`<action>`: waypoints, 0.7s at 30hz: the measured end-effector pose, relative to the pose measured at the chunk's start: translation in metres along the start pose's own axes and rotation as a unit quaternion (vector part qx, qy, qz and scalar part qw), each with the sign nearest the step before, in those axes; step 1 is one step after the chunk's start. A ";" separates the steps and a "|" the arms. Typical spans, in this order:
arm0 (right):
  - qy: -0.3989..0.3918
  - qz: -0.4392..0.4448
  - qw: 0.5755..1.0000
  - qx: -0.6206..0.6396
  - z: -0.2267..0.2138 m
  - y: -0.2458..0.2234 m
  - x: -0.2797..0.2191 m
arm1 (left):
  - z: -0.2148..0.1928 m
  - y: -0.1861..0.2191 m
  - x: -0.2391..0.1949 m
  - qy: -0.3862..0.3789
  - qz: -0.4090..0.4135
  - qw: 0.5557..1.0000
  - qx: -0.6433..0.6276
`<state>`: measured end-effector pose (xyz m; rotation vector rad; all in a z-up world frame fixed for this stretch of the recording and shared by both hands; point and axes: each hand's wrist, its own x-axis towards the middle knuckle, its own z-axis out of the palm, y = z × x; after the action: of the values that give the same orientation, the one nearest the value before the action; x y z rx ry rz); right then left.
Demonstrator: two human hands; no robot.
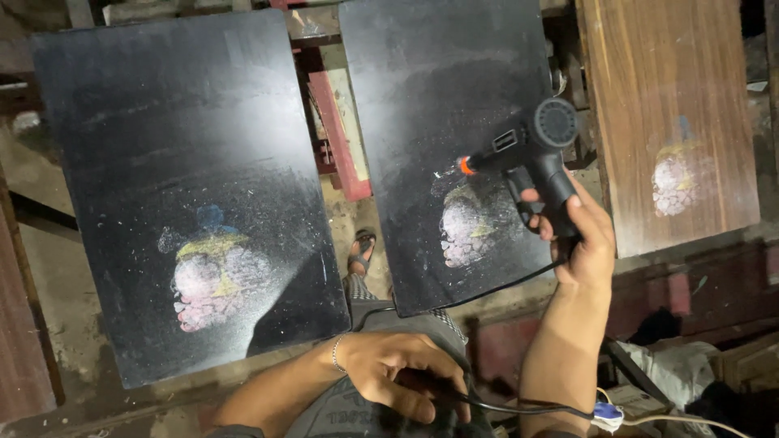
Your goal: Using a handheld heat gun to dry ink on printed boards in a screen printing facility.
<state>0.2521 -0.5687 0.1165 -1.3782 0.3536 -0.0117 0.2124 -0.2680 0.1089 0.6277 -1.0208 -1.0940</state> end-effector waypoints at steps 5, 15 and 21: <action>0.076 -0.028 0.996 -0.028 -0.012 -0.002 0.007 | -0.002 0.008 0.000 0.003 -0.017 1.000 0.011; 0.138 -0.066 0.988 0.017 -0.038 0.002 0.022 | -0.002 -0.004 -0.003 0.004 0.004 0.999 0.041; 0.113 -0.051 0.992 0.020 -0.031 -0.002 0.012 | -0.002 -0.007 -0.004 0.005 -0.004 1.000 0.004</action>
<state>0.2557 -0.6007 0.1108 -1.3566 0.4678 -0.2597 0.2106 -0.2671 0.1015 0.6436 -1.0156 -1.0932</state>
